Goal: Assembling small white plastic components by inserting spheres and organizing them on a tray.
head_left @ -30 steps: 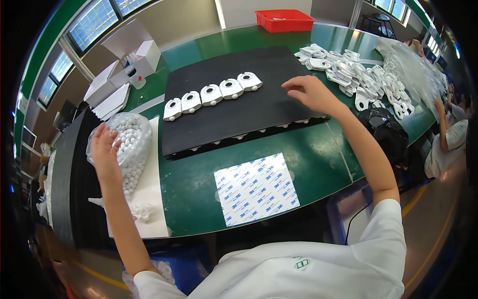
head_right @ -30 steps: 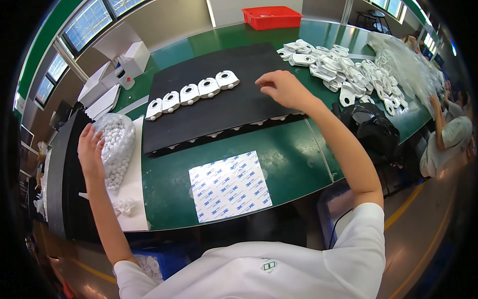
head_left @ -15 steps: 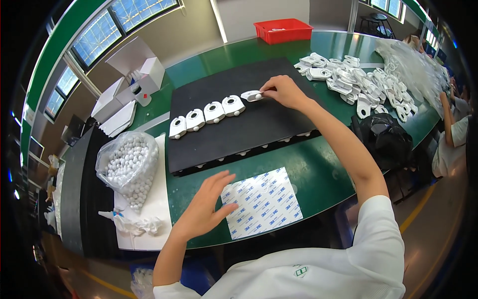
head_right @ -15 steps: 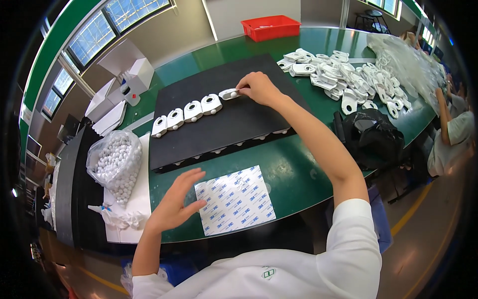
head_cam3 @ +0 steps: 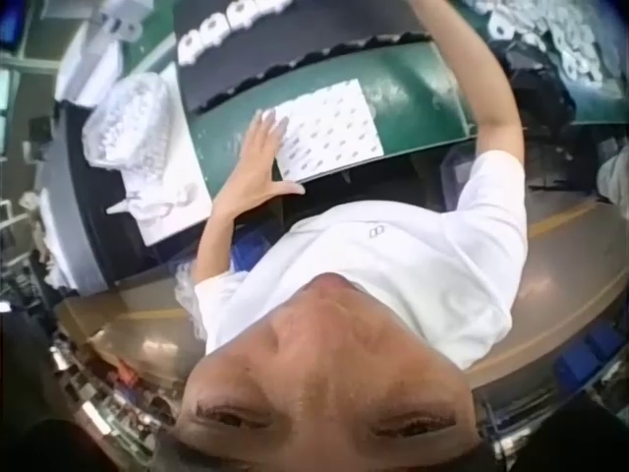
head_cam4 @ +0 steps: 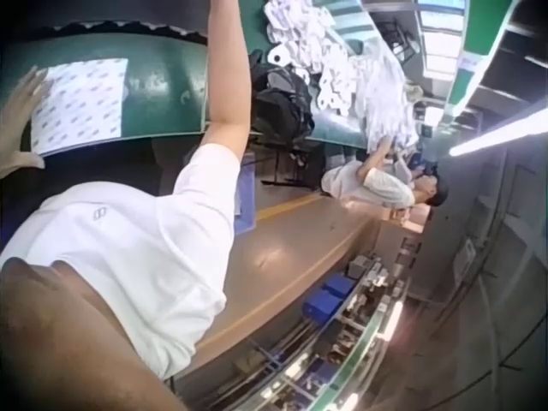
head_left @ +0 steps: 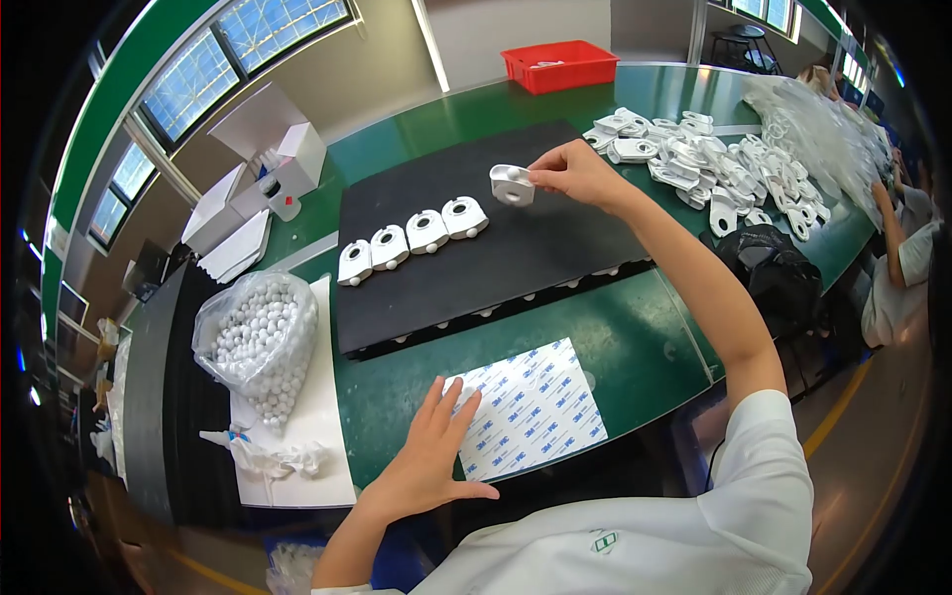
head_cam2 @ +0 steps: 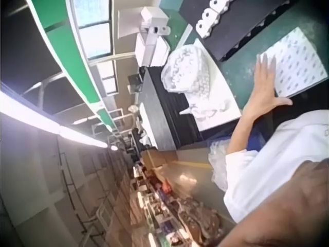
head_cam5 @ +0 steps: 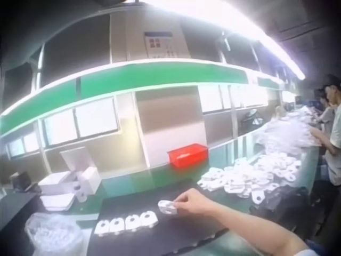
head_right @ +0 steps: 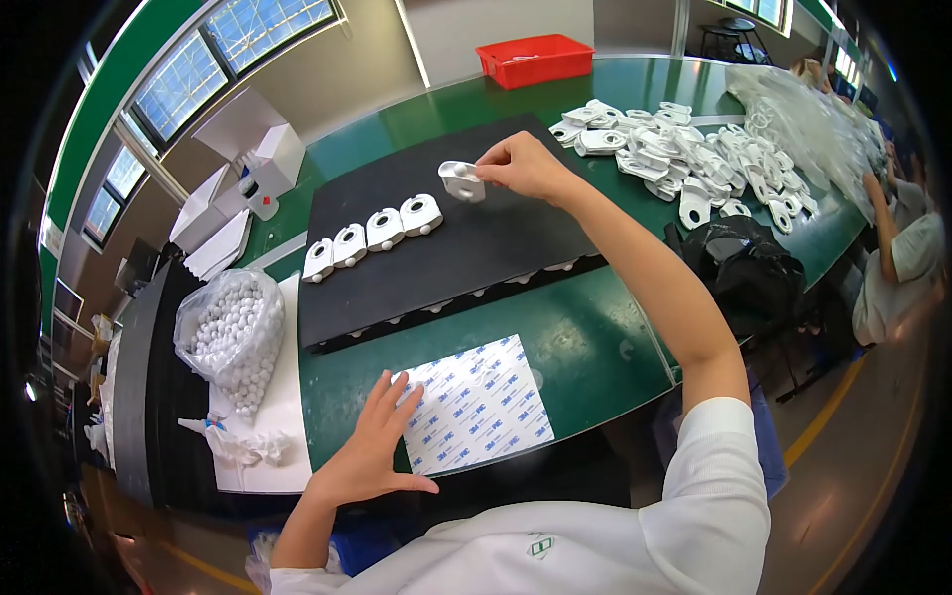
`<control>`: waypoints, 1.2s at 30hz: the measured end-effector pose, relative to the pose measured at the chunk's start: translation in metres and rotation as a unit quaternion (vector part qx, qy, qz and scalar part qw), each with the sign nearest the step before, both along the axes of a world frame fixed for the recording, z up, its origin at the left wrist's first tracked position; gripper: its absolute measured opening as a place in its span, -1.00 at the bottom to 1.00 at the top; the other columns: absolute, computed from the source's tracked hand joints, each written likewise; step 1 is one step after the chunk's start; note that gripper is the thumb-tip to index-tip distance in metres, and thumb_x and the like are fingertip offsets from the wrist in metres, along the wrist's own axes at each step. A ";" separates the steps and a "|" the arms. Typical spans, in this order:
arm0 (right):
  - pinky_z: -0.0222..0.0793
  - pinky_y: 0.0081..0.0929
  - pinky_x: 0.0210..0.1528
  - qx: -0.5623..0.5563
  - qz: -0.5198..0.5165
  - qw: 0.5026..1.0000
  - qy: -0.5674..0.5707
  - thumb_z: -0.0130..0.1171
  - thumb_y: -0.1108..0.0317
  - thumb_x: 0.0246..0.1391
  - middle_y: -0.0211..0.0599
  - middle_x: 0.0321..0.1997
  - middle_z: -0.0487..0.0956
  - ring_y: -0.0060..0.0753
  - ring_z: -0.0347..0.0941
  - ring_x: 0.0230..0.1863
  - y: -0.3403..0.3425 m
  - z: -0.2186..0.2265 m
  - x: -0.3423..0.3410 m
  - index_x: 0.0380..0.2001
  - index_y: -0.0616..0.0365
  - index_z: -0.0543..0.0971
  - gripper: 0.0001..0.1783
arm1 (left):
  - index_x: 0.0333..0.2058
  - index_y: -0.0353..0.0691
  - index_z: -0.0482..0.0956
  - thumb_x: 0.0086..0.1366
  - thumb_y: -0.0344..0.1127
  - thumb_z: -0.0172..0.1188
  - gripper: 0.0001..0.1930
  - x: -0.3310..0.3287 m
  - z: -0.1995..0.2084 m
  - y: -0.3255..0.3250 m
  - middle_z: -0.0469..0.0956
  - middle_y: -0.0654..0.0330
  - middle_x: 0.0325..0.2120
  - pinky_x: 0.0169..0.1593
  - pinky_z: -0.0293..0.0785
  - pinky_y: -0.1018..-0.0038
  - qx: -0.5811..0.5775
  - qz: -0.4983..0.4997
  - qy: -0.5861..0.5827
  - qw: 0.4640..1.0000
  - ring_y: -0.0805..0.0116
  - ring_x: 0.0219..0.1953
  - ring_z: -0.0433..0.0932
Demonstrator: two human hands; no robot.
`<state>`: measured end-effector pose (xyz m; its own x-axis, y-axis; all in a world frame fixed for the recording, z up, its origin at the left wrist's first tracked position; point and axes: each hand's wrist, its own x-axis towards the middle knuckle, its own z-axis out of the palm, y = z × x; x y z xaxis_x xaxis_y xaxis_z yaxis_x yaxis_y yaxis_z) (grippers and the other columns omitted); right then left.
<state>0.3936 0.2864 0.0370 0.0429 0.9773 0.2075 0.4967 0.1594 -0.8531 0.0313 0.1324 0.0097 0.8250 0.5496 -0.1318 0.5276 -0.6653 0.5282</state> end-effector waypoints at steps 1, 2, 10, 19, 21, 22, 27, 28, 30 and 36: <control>0.41 -0.51 -0.33 0.046 -0.014 0.997 -0.054 0.22 0.38 -0.04 -0.22 -0.45 0.60 -0.43 0.50 -0.44 0.001 -0.004 -0.002 -0.35 0.27 0.65 -0.80 | 0.26 -0.27 0.01 -0.23 0.13 0.46 0.15 0.000 -0.007 -0.001 -0.12 -0.17 0.28 0.31 -0.16 0.07 0.019 0.004 0.001 1.000 -0.18 0.34 -0.25; 0.41 -0.51 -0.33 0.041 -0.011 0.998 -0.053 0.22 0.38 -0.04 -0.22 -0.45 0.60 -0.43 0.50 -0.44 0.000 -0.011 -0.002 -0.35 0.27 0.65 -0.80 | 0.27 -0.28 -0.02 -0.26 0.18 0.46 0.20 0.000 -0.013 -0.004 -0.16 -0.18 0.29 0.31 -0.21 0.04 0.036 0.007 0.002 0.999 -0.19 0.35 -0.29; 0.31 -0.29 0.02 0.212 0.013 0.933 -0.291 0.17 0.41 0.00 -0.17 -0.15 0.53 -0.10 0.41 -0.06 -0.036 -0.047 -0.008 -0.08 0.16 0.52 -0.66 | 0.28 -0.35 -0.15 -0.36 0.26 0.45 0.35 0.005 -0.028 0.001 -0.23 -0.32 0.27 0.29 -0.33 -0.07 0.082 0.071 0.005 0.994 -0.26 0.34 -0.34; -0.07 -0.18 0.32 -0.011 0.267 0.937 -0.226 0.51 -0.06 -0.56 0.00 0.28 0.16 0.00 0.02 0.31 -0.194 -0.040 -0.057 0.26 0.23 0.11 0.28 | 0.26 -0.35 -0.08 -0.43 0.27 0.46 0.35 0.005 -0.028 0.005 0.02 -0.21 0.22 0.25 -0.16 0.04 0.116 0.090 0.003 0.989 -0.15 0.29 -0.06; -0.18 -0.12 0.35 0.020 0.227 0.920 -0.318 0.49 -0.13 -0.59 0.00 0.30 0.13 0.01 -0.05 0.35 -0.209 -0.051 -0.057 0.26 0.27 0.07 0.34 | 0.26 -0.35 -0.06 -0.43 0.27 0.45 0.35 0.007 -0.028 0.006 0.07 -0.18 0.20 0.24 -0.13 0.06 0.126 0.093 -0.019 0.987 -0.11 0.27 -0.01; -0.19 -0.10 0.34 0.032 0.211 0.932 -0.292 0.46 -0.17 -0.56 -0.01 0.29 0.15 0.01 -0.03 0.33 -0.211 -0.054 -0.059 0.25 0.26 0.09 0.31 | 0.25 -0.36 -0.05 -0.43 0.23 0.47 0.33 0.007 -0.027 0.006 0.12 -0.15 0.17 0.23 -0.10 0.08 0.132 0.098 -0.033 0.986 -0.10 0.24 0.04; -0.08 -0.17 0.27 0.050 0.153 0.949 -0.270 0.46 -0.05 -0.46 -0.09 0.19 0.27 -0.05 0.09 0.25 -0.198 -0.072 -0.054 0.22 0.20 0.16 0.16 | 0.25 -0.34 -0.01 -0.37 -0.01 0.53 0.23 0.022 -0.035 0.017 0.32 -0.05 -0.01 0.14 0.09 0.18 0.155 0.135 -0.106 0.973 -0.05 0.05 0.25; 0.01 -0.19 0.19 0.076 0.125 0.950 -0.276 0.47 0.00 -0.45 -0.11 0.13 0.32 -0.07 0.15 0.18 -0.189 -0.086 -0.052 0.20 0.17 0.20 0.10 | 0.25 -0.34 0.00 -0.36 -0.07 0.54 0.21 0.026 -0.033 0.018 0.36 -0.02 -0.07 0.10 0.14 0.21 0.166 0.141 -0.130 0.967 -0.03 -0.01 0.30; 0.15 -0.21 0.03 0.067 0.153 0.953 -0.251 0.48 0.02 -0.47 -0.17 0.03 0.37 -0.10 0.22 0.07 -0.180 -0.067 -0.054 0.10 0.18 0.31 0.00 | 0.23 -0.36 0.05 -0.35 -0.09 0.53 0.17 0.023 -0.034 0.022 0.39 0.01 -0.16 0.04 0.21 0.23 0.152 0.161 -0.137 0.966 0.00 -0.10 0.33; 0.27 -0.32 -0.07 0.037 0.211 0.950 -0.229 0.55 0.08 -0.59 -0.11 -0.13 0.39 -0.08 0.24 -0.04 -0.159 -0.076 -0.057 -0.14 0.27 0.42 -0.14 | 0.05 -0.36 0.31 -0.27 -0.16 0.48 -0.13 0.026 -0.027 0.029 0.35 0.05 -0.26 -0.14 0.27 0.30 0.083 0.172 -0.037 0.981 0.09 -0.19 0.34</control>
